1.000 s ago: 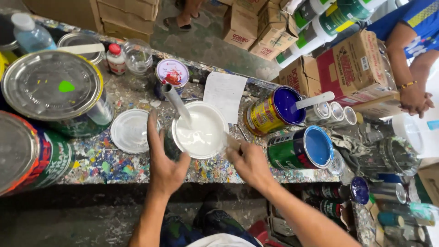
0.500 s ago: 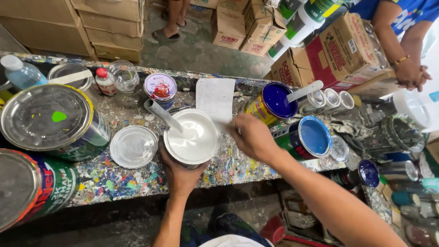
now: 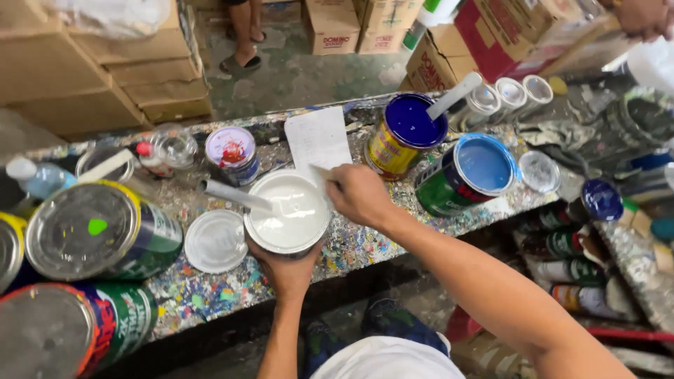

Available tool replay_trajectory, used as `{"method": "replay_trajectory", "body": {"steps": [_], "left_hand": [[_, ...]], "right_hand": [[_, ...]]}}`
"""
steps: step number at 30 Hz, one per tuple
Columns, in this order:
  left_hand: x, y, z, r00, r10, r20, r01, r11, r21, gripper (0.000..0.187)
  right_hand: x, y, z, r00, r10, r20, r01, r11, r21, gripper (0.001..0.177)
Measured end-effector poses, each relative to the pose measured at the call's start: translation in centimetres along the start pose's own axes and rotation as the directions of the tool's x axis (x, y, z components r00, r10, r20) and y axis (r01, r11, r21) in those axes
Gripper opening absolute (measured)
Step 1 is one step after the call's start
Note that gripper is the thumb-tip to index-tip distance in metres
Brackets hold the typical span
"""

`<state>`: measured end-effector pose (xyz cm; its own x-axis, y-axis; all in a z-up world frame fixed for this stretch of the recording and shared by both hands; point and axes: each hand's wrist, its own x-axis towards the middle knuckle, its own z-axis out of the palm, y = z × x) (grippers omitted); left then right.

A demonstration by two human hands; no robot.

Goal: The person prepares and mixes a custom paint color by pouring base paint into a container, adding pigment, and stirring thoroughly.

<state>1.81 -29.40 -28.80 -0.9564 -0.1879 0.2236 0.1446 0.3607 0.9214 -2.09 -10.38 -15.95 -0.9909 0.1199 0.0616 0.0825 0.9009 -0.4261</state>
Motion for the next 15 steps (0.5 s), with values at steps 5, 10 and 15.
{"method": "replay_trajectory", "body": {"steps": [5,10,15], "left_hand": [[-0.2,-1.0,0.2,0.986,-0.151,0.068,0.146,0.986,0.076,0.166],[-0.3,-1.9,0.3,0.989,-0.134,0.056,0.132,0.991,0.035,0.171],[2.9,-1.0,-1.7,0.973,-0.164,0.161,0.172,0.984,-0.039,0.156]], "right_hand": [[-2.8,-0.5,2.3,0.999,-0.004,0.053,0.012,0.989,-0.148,0.020],[-5.4,-2.5,2.1,1.000,-0.001,-0.022,0.000,1.000,-0.014,0.019],[-6.6,-5.3,3.6,0.996,-0.090,0.030,0.090,0.996,-0.007,0.016]]}}
